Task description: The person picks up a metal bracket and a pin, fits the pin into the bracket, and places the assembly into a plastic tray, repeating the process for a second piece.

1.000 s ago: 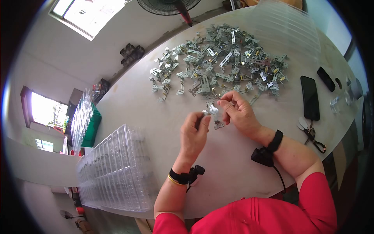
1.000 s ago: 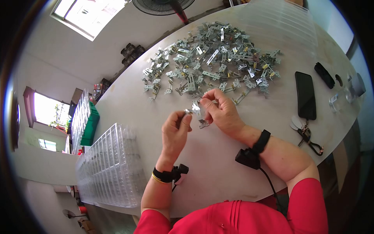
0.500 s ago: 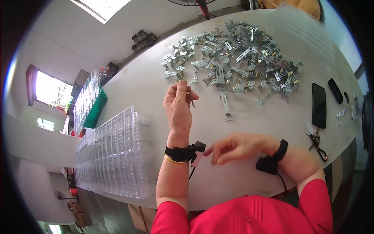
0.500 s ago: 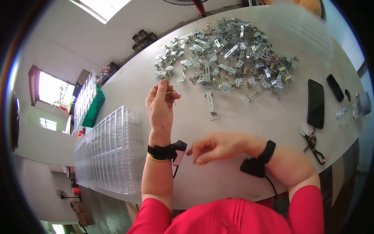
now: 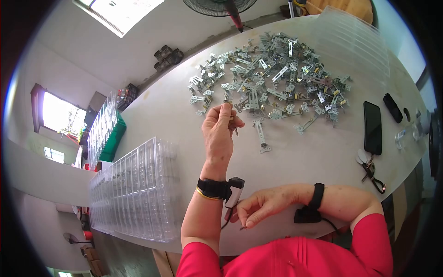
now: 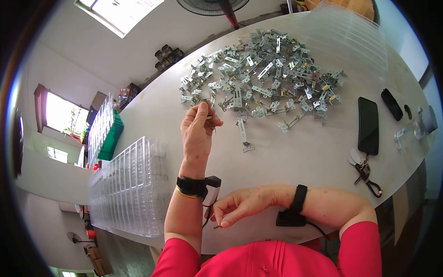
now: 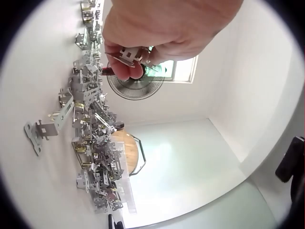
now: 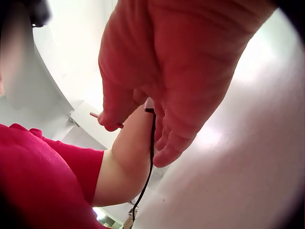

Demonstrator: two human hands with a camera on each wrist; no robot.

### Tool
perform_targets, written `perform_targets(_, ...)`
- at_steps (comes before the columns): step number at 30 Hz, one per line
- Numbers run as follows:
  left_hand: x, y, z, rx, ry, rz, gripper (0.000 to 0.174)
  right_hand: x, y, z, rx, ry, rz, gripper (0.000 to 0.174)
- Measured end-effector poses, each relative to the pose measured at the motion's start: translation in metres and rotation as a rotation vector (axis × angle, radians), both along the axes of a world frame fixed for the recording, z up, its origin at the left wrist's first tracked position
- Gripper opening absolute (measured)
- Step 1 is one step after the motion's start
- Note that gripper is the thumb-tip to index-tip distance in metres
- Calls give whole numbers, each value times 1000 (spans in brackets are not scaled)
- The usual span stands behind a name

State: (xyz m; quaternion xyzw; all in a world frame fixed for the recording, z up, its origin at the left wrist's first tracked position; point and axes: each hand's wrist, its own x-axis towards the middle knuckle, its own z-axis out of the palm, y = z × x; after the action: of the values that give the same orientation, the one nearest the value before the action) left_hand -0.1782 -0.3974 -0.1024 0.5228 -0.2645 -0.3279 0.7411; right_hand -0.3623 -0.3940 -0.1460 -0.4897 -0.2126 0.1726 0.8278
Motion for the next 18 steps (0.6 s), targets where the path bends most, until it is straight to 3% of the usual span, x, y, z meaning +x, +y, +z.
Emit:
perform_targets(5, -4, 6, -9, 88, 7, -94, 24, -2, -4, 1, 88, 140, 48, 19)
perform_targets(14, -6, 27, -34, 58, 93, -142, 24, -2, -18, 3, -160, 171, 83, 15)
perform_targets(16, 0, 30, -34, 64, 69, -148, 24, -4, -26, 19, -99, 221, -179, 17)
perform_targets(17, 2, 31, -35, 58, 91, -165, 25, -3, -31, 22, -103, 226, -179, 17)
perform_targets(18, 4, 32, -35, 53, 114, -181, 25, -2, -36, 26, -72, 267, -368, 17)
